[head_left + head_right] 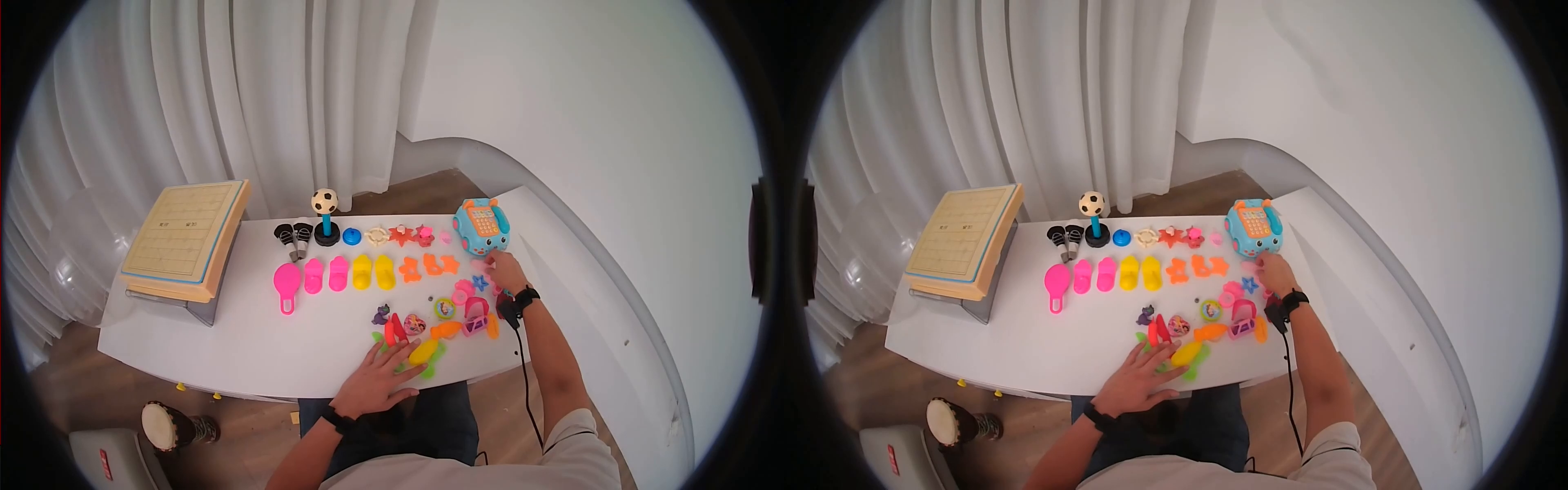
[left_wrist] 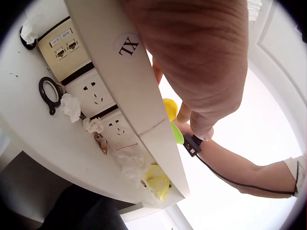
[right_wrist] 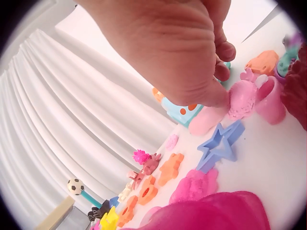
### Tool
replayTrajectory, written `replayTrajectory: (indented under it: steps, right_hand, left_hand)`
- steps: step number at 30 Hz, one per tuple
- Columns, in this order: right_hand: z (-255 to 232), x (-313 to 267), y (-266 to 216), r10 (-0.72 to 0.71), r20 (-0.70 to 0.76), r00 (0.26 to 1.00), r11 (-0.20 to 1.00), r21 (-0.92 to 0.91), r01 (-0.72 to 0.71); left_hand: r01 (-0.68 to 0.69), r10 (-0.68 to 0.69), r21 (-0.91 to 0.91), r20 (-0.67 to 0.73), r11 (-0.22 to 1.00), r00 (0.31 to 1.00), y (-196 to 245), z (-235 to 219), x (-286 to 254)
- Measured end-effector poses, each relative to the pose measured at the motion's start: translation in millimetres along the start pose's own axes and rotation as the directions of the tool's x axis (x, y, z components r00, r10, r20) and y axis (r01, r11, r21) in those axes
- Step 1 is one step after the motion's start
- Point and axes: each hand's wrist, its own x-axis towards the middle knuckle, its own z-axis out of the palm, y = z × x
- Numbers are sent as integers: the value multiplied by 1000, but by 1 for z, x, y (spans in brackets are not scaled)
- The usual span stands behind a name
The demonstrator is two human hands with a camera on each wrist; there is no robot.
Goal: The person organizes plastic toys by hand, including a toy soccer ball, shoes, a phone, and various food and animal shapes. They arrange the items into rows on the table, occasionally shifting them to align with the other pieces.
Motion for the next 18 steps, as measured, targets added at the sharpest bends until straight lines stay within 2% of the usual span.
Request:
replayTrajectory:
  steps: [5,8,10,18]
  right_hand:
    - [-2,-7,-3,-73,10,997,997,29,72]
    - [-3,-5,-4,-54,43,998,998,31,53]
    - [-3,-5,-7,2,82,997,993,120,-12]
    - [8,-3,-21,67,15,998,988,138,-68]
  left_hand:
    - [-12,11,30,22,999,1000,-1,1,1]
    - [-9,9,34,21,999,1000,-1,2,1]
    - [-11,10,35,21,999,1000,-1,1,1]
    - [-10,10,38,14,999,1000,0,-1,1]
